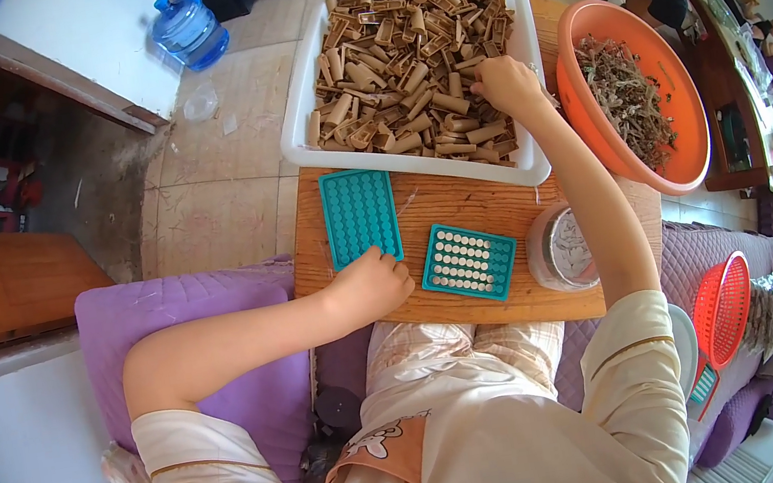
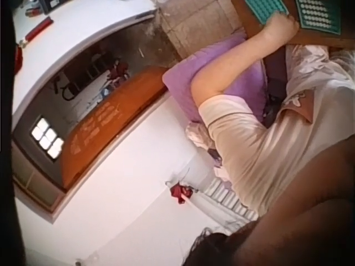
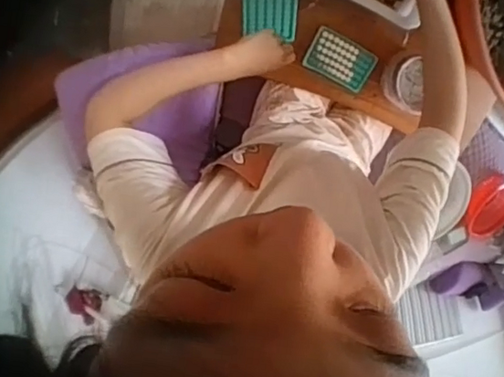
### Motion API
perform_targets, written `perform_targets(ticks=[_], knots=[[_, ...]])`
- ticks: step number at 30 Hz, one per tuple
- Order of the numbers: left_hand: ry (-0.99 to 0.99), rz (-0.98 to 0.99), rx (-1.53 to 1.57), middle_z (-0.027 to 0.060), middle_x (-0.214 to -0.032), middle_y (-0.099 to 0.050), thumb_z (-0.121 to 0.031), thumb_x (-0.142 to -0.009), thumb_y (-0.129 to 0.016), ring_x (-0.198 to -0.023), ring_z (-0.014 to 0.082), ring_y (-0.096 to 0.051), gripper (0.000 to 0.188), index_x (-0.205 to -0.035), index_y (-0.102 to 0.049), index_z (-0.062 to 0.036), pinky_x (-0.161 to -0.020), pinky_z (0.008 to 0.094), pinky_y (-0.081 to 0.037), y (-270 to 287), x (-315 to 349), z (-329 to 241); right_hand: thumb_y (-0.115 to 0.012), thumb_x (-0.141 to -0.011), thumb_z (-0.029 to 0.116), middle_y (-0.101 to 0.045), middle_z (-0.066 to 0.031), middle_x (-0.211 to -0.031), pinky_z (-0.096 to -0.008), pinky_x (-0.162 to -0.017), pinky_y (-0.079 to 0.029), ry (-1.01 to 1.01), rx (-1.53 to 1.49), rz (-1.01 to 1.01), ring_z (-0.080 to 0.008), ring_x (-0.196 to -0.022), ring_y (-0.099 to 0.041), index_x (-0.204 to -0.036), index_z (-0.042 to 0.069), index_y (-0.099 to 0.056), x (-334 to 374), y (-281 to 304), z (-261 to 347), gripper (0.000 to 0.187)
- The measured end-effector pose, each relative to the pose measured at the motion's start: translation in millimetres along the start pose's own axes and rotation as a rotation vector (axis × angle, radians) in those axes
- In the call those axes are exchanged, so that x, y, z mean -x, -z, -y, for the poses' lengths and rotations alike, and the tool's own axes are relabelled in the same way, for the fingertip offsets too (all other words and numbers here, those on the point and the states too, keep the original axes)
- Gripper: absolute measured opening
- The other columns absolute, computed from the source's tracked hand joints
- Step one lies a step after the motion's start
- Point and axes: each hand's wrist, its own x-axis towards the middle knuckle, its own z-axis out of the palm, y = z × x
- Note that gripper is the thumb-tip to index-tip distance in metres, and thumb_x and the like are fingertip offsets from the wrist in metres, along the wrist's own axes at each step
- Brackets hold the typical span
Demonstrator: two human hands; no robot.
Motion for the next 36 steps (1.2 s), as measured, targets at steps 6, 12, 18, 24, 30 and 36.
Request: perform_targets(ticks=[6, 12, 18, 24, 30, 36], knots=[[-0.012, -0.004, -0.001, 0.001, -0.072, -0.053, -0.015, -0.07, -0.053, -0.072, 0.016, -0.054, 0.01, -0.078, -0.053, -0.0099, -0.061, 0.028, -0.04, -4.4, 2.0, -3.4, -0.06, -0.074, 0.019, -0.062, -0.0161, -0.082, -0.0384, -0.066, -0.049, -0.052, 0.061, -0.008, -0.0313, -0.077, -0.061, -0.081, 0.004, -0.062, 1.1, 1.1, 1.5, 0.017], [0.115, -0.067, 0.688, 0.0066, -0.088, -0.057, -0.019, -0.079, -0.053, -0.082, 0.0209, -0.057, 0.022, -0.096, -0.051, -0.0053, -0.069, 0.0317, -0.044, 29.2, -18.3, 7.7, -0.056, -0.075, 0.022, -0.061, -0.015, -0.074, -0.0361, -0.06, -0.048, -0.055, -0.246, -0.393, -0.0266, -0.066, -0.061, -0.08, 0.002, -0.061, 30.3, 20.3, -7.0, 0.021], [0.479, -0.597, 1.979, 0.0117, -0.111, -0.052, -0.025, -0.087, -0.049, -0.095, 0.0185, -0.054, 0.045, -0.124, -0.034, -0.0029, -0.079, 0.0292, -0.046, 48.5, -33.0, 29.0, -0.063, -0.07, 0.008, -0.057, -0.0106, -0.069, -0.0298, -0.051, -0.044, 0.07, -0.685, -0.477, -0.0209, -0.055, -0.056, -0.076, 0.002, -0.061, 135.3, 56.9, 68.1, 0.009], [0.42, -0.564, 2.003, 0.0093, -0.12, -0.045, -0.027, -0.088, -0.048, -0.1, 0.0137, -0.05, 0.049, -0.128, -0.029, -0.0064, -0.08, 0.0251, -0.045, 58.0, -26.4, 22.8, -0.064, -0.069, 0.006, -0.051, -0.0083, -0.065, -0.0304, -0.047, -0.043, 0.107, -0.804, -0.46, -0.0207, -0.053, -0.053, -0.078, 0.004, -0.06, 188.8, 20.1, 116.7, 0.011], [0.666, -0.642, 2.074, 0.0063, -0.105, -0.049, -0.024, -0.091, -0.041, -0.086, 0.0123, -0.054, 0.028, -0.111, -0.038, -0.0058, -0.072, 0.0289, -0.051, 60.8, -21.6, 14.3, -0.06, -0.075, 0.003, -0.053, -0.0043, -0.067, -0.0228, -0.045, -0.038, -0.086, -1.151, -0.42, -0.011, -0.052, -0.049, -0.091, 0.004, -0.056, 205.2, 10.5, 122.5, 0.016], [0.401, -0.58, 1.912, 0.0082, -0.099, -0.052, -0.017, -0.089, -0.044, -0.079, 0.0117, -0.056, 0.03, -0.115, -0.041, -0.0023, -0.071, 0.0259, -0.05, 73.5, -17.2, -0.1, -0.053, -0.081, -0.001, -0.055, -0.0045, -0.079, -0.0182, -0.061, -0.042, -0.203, -1.579, -0.524, -0.0064, -0.069, -0.052, -0.093, -0.001, -0.048, 221.7, 19.2, 126.9, 0.013]])
